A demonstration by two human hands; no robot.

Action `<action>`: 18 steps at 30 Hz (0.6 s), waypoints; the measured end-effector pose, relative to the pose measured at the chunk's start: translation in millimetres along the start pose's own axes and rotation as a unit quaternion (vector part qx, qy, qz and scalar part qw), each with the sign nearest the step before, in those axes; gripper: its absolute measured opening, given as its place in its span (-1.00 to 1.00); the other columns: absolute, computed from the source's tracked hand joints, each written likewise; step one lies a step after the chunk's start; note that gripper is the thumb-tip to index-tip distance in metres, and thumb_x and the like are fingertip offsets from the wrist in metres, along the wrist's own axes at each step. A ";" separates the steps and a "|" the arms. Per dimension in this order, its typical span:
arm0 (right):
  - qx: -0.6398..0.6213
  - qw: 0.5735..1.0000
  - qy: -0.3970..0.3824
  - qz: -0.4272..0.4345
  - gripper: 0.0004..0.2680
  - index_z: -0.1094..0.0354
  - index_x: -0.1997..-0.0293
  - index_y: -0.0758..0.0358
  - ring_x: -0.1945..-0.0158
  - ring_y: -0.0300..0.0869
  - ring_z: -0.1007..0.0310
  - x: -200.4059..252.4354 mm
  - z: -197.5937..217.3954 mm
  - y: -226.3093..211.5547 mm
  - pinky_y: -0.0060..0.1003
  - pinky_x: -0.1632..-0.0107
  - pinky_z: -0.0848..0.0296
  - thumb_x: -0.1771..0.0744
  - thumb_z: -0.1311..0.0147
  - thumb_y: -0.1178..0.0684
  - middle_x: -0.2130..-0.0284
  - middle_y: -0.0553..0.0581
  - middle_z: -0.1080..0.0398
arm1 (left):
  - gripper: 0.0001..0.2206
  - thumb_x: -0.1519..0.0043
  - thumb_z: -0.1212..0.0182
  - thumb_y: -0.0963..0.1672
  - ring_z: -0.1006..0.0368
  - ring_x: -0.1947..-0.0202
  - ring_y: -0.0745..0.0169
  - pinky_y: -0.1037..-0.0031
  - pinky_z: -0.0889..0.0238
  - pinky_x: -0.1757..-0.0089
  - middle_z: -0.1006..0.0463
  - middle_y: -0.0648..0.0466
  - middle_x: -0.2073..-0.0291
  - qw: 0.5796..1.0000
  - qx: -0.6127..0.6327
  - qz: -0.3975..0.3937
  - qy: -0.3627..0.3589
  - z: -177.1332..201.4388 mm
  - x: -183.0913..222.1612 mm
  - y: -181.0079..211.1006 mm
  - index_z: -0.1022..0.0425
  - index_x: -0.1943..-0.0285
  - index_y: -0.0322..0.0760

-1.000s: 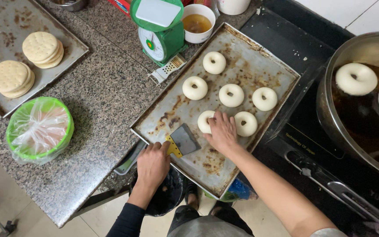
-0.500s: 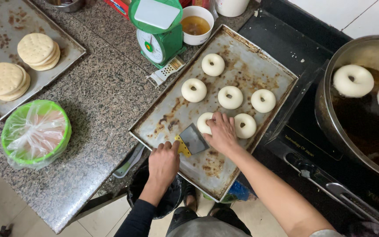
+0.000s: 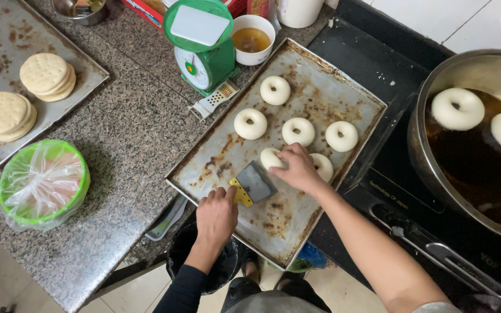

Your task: The person places rings of dough into a pan of hot oil using their hands and a metal scraper, turns the dough over with wooden sticks, and سپس transfers the fried dough onto a tray, followed by arranging smaller dough discs onto another baking tray by hand.

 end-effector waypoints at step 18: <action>-0.229 0.970 0.065 -0.039 -0.71 -0.48 0.04 0.27 0.14 -0.24 -0.33 62.5 287.7 -58.5 -0.34 0.09 -0.39 -0.28 -0.30 -0.09 0.13 -0.01 -0.29 | -0.61 -0.14 -0.39 -0.10 -0.55 0.26 -0.09 0.22 -0.41 0.24 -0.60 -0.12 0.16 0.970 0.184 -0.037 0.157 141.8 -49.8 80.0 -0.52 -0.15 -0.27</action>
Point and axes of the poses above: each hand's wrist, its own x-axis away from the middle knuckle, its own z-axis out of the back of the hand, y = z × x, the point moved 8 cm from there along -x, towards the middle knuckle
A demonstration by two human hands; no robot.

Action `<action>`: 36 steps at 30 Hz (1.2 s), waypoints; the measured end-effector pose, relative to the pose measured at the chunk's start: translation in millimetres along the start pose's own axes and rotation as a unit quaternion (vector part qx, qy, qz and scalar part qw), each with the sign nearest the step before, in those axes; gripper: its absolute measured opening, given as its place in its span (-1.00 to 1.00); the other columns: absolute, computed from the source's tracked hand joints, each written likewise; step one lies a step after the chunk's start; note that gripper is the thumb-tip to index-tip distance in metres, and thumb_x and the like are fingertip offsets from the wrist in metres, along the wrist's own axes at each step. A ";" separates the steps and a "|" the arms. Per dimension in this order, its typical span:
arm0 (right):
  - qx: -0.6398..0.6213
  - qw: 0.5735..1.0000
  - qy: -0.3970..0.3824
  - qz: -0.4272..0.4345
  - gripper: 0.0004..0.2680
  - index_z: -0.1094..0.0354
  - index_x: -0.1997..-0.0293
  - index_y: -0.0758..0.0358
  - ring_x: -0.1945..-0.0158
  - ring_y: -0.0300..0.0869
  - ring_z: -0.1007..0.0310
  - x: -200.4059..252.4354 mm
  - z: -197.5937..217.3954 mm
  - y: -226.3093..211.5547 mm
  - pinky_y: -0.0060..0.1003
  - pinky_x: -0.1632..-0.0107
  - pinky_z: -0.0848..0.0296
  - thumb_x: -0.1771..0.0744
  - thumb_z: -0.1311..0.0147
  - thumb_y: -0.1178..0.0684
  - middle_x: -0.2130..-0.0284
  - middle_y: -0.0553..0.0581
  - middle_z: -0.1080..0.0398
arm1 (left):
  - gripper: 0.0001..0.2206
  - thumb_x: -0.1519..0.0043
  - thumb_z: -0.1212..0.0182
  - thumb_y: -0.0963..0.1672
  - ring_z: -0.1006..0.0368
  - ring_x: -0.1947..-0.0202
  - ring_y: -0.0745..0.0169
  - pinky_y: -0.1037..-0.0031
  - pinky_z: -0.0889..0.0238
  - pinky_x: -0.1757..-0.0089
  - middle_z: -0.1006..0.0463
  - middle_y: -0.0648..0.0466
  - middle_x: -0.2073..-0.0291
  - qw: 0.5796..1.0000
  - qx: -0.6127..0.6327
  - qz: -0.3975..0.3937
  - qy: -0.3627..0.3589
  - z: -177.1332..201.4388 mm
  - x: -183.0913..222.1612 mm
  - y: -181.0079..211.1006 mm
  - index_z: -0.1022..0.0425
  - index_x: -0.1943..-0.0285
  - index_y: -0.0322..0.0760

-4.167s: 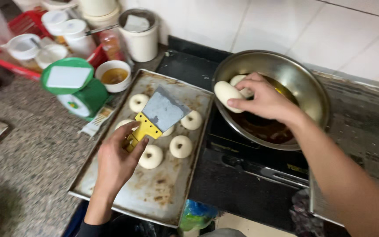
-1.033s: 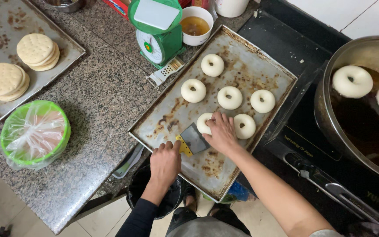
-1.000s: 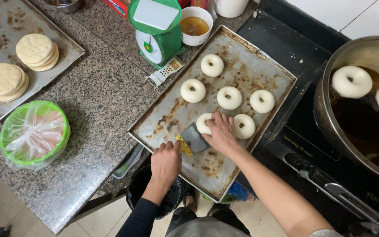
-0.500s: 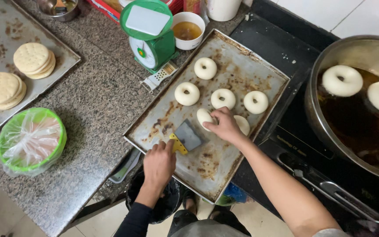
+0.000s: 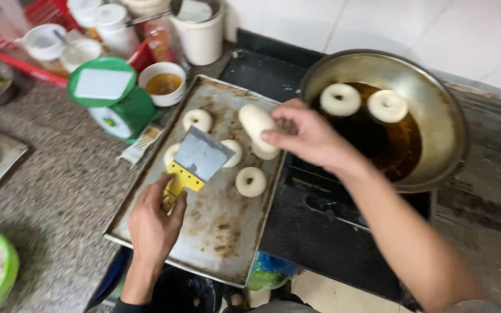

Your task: The person places rings of dough into a pan of hot oil using their hands and a metal scraper, turns the dough over with wooden sticks, and سپس transfers the fried dough onto a tray, followed by arranging smaller dough discs onto another baking tray by hand.

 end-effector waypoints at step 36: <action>0.504 0.832 0.034 -0.228 -0.78 -0.61 0.11 -0.03 -0.23 0.00 -0.24 93.7 188.4 173.4 -0.02 -0.27 -0.13 -0.22 -0.36 -0.13 -0.03 0.13 -0.35 | -0.61 -0.15 -0.43 -0.10 -0.57 0.33 0.00 0.28 -0.42 0.26 -0.63 -0.13 0.17 0.995 0.089 -0.035 -0.037 -60.6 -16.8 103.4 -0.55 -0.15 -0.28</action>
Point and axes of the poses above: each hand's wrist, its own x-axis away from the middle knuckle, its own z-axis out of the back of the hand, y = z × x, the point moved 8 cm from there along -x, towards the middle knuckle
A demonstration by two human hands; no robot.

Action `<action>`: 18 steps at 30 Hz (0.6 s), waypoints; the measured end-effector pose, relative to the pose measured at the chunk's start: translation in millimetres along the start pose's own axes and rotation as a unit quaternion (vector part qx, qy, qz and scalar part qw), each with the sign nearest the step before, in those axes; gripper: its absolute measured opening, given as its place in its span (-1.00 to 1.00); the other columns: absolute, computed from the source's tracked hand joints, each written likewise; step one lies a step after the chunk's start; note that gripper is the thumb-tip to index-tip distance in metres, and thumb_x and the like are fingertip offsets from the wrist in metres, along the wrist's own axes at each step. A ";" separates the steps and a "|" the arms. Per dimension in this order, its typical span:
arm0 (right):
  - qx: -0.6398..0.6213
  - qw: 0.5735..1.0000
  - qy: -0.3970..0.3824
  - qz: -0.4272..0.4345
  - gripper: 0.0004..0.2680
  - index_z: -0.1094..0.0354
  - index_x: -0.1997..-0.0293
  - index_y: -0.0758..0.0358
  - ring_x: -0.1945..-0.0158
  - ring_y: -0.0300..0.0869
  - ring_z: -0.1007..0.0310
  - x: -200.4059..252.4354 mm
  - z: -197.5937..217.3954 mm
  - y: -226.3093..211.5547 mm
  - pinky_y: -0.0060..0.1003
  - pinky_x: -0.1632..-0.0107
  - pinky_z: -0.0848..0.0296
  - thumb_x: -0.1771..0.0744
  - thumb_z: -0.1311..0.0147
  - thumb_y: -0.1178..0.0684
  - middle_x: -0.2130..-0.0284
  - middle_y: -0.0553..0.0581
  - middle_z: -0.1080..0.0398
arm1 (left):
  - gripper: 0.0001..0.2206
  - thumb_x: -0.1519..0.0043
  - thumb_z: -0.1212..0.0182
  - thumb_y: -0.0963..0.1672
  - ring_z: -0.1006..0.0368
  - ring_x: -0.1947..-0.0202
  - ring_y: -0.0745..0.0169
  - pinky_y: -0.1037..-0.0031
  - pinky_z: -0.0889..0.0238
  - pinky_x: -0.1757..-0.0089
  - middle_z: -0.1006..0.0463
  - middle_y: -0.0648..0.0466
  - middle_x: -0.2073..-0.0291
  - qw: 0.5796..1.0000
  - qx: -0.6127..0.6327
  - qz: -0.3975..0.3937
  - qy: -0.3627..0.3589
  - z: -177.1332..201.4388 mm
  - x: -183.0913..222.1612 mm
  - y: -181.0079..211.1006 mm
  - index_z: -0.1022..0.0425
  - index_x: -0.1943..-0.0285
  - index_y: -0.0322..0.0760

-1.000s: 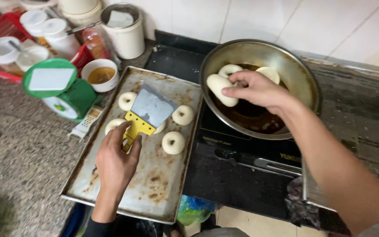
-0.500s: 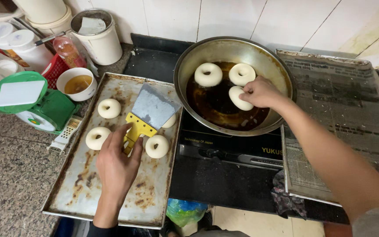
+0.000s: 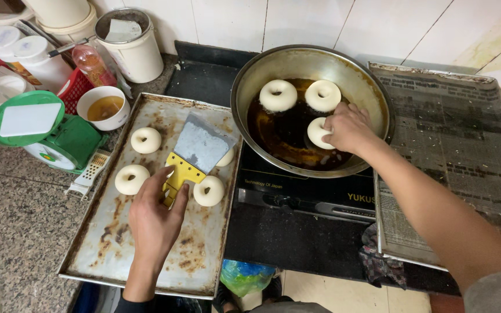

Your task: The person places rings of dough into a pan of hot oil using their hands and a metal scraper, turns the dough over with wooden sticks, and سپس transfers the fried dough onto a tray, followed by arranging smaller dough discs onto another baking tray by hand.

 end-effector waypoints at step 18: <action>-0.117 0.974 0.169 0.094 -0.77 -0.54 0.16 0.18 -0.17 0.11 -0.26 41.7 116.4 -92.8 0.08 -0.27 -0.16 -0.26 -0.33 -0.12 0.02 0.24 -0.33 | -0.63 -0.18 -0.39 -0.12 -0.59 0.17 -0.05 0.29 -0.44 0.16 -0.64 -0.16 0.06 0.999 0.005 -0.025 0.033 32.9 3.4 -30.9 -0.55 -0.16 -0.33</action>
Point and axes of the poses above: each hand's wrist, its own x-axis away from the middle knuckle, its own z-axis out of the back of the hand, y = z × x, the point moved 8 cm from there along -x, towards the middle knuckle
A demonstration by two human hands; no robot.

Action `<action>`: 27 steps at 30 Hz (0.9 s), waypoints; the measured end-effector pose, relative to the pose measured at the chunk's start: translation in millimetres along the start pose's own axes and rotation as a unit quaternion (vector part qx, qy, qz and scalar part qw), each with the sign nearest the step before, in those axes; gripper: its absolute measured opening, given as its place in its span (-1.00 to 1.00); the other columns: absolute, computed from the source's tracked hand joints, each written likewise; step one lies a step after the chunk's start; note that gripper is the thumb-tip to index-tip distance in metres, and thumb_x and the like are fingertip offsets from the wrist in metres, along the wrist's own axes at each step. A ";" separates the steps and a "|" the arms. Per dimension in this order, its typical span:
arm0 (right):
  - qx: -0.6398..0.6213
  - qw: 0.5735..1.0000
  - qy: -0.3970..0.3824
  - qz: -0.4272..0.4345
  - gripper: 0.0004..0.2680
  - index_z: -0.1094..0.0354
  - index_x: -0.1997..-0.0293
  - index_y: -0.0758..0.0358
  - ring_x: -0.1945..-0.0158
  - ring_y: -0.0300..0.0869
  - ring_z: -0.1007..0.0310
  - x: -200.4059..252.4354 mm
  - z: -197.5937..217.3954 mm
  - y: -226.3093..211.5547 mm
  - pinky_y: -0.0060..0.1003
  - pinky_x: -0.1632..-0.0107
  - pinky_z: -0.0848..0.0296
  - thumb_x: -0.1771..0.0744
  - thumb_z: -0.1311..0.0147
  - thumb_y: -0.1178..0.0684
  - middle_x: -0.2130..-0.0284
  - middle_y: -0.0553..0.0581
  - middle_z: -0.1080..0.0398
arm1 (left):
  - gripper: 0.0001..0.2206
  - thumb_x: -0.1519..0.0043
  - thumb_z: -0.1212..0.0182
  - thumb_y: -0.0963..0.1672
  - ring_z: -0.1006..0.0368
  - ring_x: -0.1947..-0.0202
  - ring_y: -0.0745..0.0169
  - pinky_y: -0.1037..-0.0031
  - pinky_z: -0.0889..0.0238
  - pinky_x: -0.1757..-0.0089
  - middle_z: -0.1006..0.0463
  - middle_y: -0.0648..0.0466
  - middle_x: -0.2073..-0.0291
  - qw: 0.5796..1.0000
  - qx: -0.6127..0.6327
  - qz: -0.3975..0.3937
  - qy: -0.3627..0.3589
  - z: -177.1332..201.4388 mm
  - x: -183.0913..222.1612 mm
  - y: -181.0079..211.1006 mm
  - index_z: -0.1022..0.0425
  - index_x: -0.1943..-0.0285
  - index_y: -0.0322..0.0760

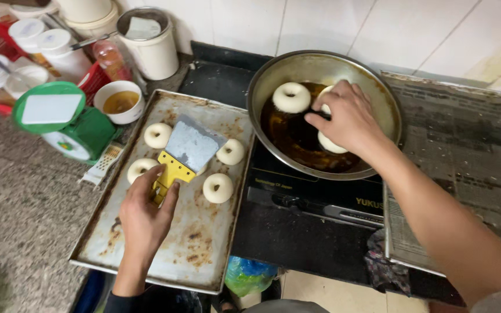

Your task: The person places rings of dough into a pan of hot oil using their hands and a metal scraper, turns the dough over with wooden sticks, and سپس transfers the fried dough onto a tray, followed by arranging smaller dough discs onto another baking tray by hand.

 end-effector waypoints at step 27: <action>-0.029 0.989 -0.130 0.061 -0.67 -0.45 0.01 0.24 -0.14 0.13 -0.28 67.5 -314.4 -173.2 0.05 -0.14 -0.31 -0.21 -0.32 -0.05 0.01 0.27 -0.29 | -0.66 -0.03 -0.36 -0.13 -0.54 0.24 -0.05 0.19 -0.39 0.22 -0.57 -0.02 0.30 0.946 -0.221 0.020 -0.235 -26.0 90.3 -167.1 -0.56 -0.02 -0.17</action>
Point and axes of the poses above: each hand's wrist, its own x-axis away from the middle knuckle, its own z-axis out of the back of the hand, y = z × x, the point moved 8 cm from there along -x, towards the middle knuckle
